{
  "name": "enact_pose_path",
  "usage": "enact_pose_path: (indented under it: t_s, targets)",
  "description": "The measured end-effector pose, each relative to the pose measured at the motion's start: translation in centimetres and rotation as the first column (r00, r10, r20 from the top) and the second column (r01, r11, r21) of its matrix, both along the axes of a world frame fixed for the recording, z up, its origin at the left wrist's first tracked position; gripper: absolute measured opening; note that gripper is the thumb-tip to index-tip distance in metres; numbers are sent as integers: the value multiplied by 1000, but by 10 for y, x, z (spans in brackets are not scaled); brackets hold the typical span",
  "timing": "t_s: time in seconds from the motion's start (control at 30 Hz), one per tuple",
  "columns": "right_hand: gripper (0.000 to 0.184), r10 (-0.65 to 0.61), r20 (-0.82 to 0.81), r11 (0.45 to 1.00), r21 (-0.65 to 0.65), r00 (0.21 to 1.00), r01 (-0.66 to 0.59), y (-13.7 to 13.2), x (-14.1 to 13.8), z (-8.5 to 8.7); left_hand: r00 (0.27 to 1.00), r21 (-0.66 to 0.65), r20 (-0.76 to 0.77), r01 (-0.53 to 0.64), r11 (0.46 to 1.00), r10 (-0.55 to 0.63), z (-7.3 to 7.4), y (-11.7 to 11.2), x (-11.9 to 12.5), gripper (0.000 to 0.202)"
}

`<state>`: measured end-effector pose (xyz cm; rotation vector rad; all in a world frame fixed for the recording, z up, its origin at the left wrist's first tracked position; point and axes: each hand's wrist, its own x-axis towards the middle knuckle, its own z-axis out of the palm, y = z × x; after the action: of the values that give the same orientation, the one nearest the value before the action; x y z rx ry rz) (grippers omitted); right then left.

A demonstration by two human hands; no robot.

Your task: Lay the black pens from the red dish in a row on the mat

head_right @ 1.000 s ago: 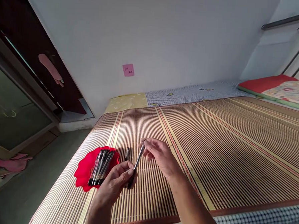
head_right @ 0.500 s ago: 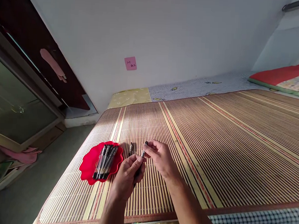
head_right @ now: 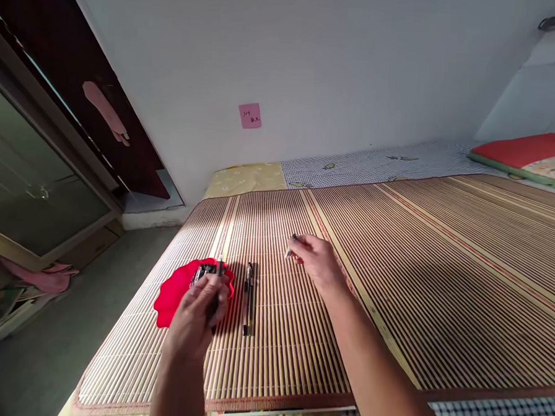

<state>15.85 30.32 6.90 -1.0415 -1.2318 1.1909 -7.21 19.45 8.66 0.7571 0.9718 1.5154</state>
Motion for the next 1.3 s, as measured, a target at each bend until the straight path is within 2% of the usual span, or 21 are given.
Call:
enact_pose_path:
  t_s: [0.07,0.13,0.2,0.3,0.43,0.7,0.87,1.0,1.07,1.13,1.3]
  targets:
    - [34,122,162,992,-51,979,-115,11,-16,-4,987,23,39,-158,987,157,4,0,-14,44]
    - [25,169,331,984,-106,929,-141,20,-37,-10,969,3,79,-236,972,235,5,-1,-21,47]
    - [17,157,495,986,-130,855,-106,29,-56,-18,960,-26,103,-258,966,260,5,-2,-23,48]
    - [21,127,628,991,-118,768,-68,37,-76,-27,964,-28,116,-236,971,237,2,-2,-22,48]
    - [29,159,668,987,-126,727,-100,38,-91,-32,979,-11,112,-173,985,173,0,-1,-21,46]
    - [37,206,719,978,-161,663,-130,37,-106,-38,974,-37,104,-200,979,203,5,-1,-15,49]
    - [13,208,785,977,-143,584,-156,36,-93,-30,972,-32,115,-204,978,206,2,0,-14,50]
    - [57,297,821,949,-196,488,-248,34,-83,-20,967,-46,135,-211,976,216,2,0,-15,51]
    - [67,314,840,937,-199,443,-286,33,-81,-16,965,-49,138,-217,975,221,3,0,-15,52]
    - [67,292,861,938,-172,417,-302,32,-83,-14,965,-54,139,-218,974,224,3,0,-16,55]
    - [52,202,898,937,-62,391,-343,33,-97,-9,967,-58,145,-204,977,211,-1,0,-19,57]
